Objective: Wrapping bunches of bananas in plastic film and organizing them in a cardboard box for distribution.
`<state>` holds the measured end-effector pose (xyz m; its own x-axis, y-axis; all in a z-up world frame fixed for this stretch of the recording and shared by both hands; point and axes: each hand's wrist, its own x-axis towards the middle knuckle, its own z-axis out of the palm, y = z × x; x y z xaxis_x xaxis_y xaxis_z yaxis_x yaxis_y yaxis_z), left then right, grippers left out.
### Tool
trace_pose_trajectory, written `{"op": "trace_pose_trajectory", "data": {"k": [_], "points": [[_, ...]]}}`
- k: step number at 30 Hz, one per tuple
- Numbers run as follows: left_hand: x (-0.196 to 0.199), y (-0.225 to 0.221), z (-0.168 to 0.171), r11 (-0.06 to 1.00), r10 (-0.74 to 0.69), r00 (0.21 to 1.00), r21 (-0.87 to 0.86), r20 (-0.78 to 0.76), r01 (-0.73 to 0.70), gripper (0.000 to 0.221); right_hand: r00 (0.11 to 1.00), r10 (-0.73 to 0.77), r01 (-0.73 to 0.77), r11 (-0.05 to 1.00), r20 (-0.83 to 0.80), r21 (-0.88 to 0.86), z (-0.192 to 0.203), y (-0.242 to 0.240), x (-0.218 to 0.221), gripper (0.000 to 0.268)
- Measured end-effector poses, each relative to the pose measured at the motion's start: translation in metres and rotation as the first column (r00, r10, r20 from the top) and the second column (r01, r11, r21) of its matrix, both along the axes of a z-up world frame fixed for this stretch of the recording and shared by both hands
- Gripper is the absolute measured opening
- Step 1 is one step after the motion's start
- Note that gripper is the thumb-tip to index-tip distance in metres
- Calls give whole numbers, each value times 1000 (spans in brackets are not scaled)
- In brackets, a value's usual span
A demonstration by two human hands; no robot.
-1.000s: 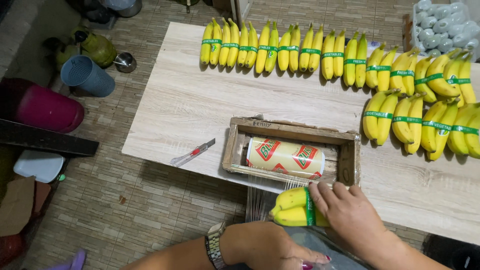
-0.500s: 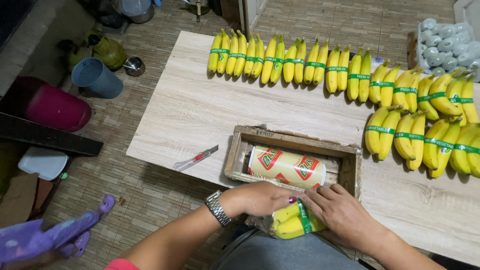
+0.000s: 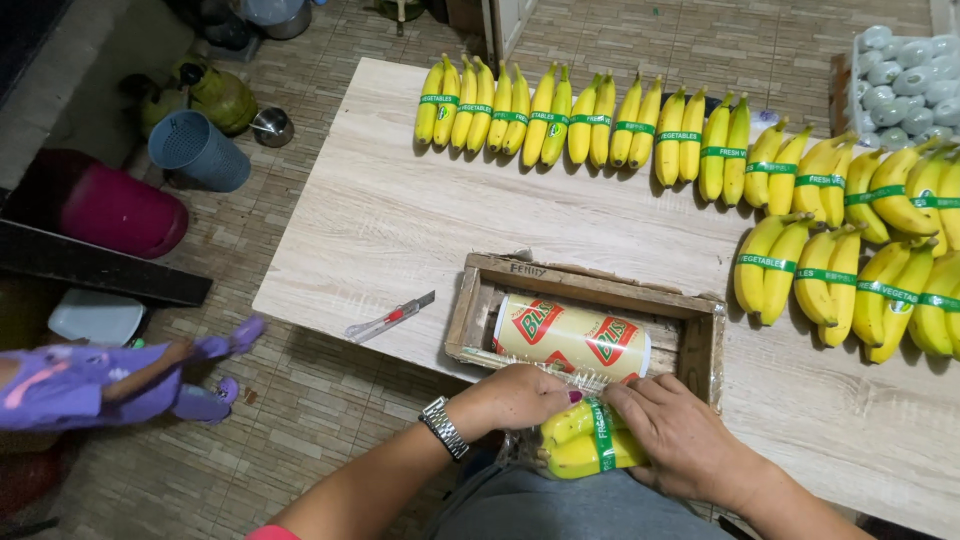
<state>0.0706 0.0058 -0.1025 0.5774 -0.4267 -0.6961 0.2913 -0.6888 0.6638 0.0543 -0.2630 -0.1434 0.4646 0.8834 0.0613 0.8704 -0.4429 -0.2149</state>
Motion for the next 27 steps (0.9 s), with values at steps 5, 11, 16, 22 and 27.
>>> {"op": "trace_pose_trajectory", "data": {"k": [5, 11, 16, 22, 27], "points": [[2, 0, -8, 998, 58, 997, -24, -55, -60, 49, 1000, -25, 25, 1000, 2, -1, -7, -4, -2, 140], [3, 6, -63, 990, 106, 986, -82, -127, -116, 35, 995, 54, -46, 994, 80, -100, 3, -1, -2, 126], [6, 10, -41, 940, 168, 894, -206, -415, -272, 37, 997, 7, 0, 995, 73, -98, -16, -3, -7, 126], [1, 19, 18, 981, 193, 978, 7, -84, -193, 51, 1000, -1, 0, 995, -11, -98, -8, -6, -1, 121], [-44, -3, 22, 985, -120, 795, -26, 595, 168, 65, 995, 30, -38, 996, -100, -83, -6, 3, 9, 106]]}}
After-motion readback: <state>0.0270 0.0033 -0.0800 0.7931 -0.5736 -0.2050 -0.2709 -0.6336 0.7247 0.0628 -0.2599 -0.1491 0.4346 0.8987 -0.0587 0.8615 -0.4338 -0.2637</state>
